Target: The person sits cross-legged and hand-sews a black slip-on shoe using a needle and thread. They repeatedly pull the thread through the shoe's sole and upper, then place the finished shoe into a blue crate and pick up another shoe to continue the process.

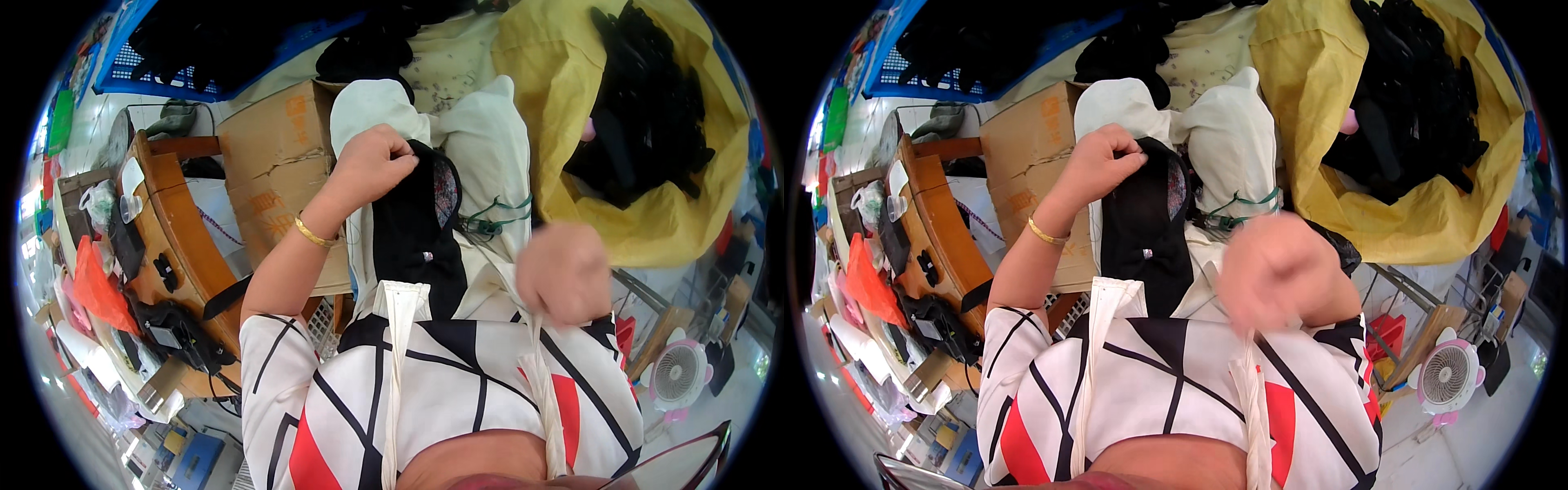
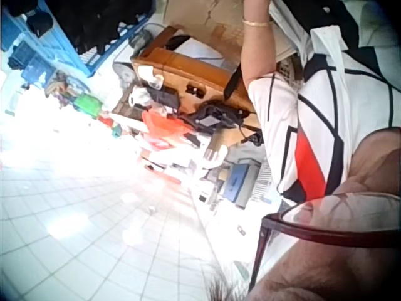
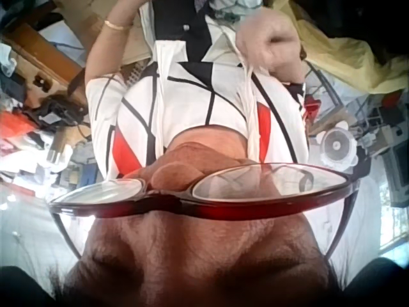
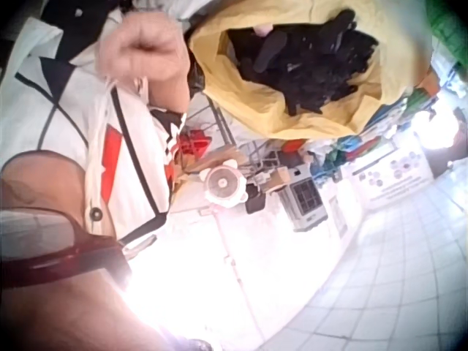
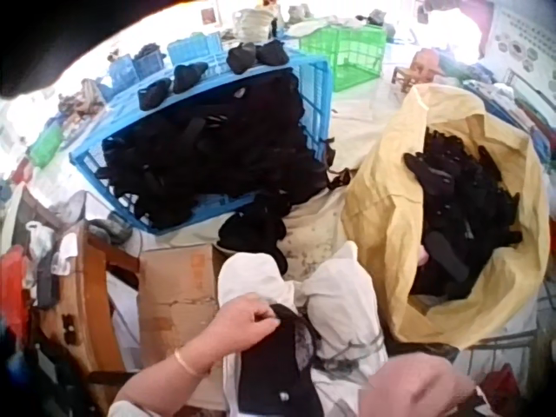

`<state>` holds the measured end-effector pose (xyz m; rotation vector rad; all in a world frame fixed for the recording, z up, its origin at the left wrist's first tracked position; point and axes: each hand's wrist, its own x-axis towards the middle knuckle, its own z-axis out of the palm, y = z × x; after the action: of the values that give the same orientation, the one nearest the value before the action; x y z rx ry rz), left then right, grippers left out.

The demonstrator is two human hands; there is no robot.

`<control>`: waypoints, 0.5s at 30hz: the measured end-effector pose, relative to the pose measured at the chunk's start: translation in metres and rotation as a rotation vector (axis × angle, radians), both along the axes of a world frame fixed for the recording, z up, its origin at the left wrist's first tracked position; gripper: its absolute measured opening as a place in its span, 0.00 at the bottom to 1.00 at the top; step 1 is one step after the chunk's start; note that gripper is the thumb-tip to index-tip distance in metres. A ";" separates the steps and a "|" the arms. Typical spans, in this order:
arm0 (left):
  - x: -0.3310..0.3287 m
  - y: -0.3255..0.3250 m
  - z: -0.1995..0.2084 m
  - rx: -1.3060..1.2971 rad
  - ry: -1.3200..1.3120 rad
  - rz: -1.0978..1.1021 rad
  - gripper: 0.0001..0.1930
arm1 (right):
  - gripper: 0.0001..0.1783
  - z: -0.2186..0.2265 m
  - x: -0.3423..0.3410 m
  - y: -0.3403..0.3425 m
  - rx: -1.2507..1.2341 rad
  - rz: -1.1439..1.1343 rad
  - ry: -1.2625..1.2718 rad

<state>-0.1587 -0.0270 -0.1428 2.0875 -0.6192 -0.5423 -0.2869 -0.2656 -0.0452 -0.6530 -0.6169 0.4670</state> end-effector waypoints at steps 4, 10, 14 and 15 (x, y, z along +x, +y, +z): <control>0.003 0.005 -0.002 -0.039 0.119 -0.033 0.10 | 0.04 -0.034 0.020 0.029 -0.997 -0.426 0.290; 0.006 0.002 0.002 -0.009 0.115 -0.127 0.10 | 0.06 -0.093 0.042 0.036 -1.284 -0.679 -0.012; 0.013 -0.010 0.004 0.028 0.085 -0.207 0.10 | 0.07 -0.098 0.046 0.028 -1.349 -0.676 -0.049; 0.015 -0.014 0.005 0.043 0.079 -0.220 0.10 | 0.07 -0.103 0.045 0.026 -1.339 -0.711 -0.085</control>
<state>-0.1441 -0.0409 -0.1382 2.0389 -0.8028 -0.7646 -0.2423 -0.2399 -0.1484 -2.0784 -0.0276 0.1153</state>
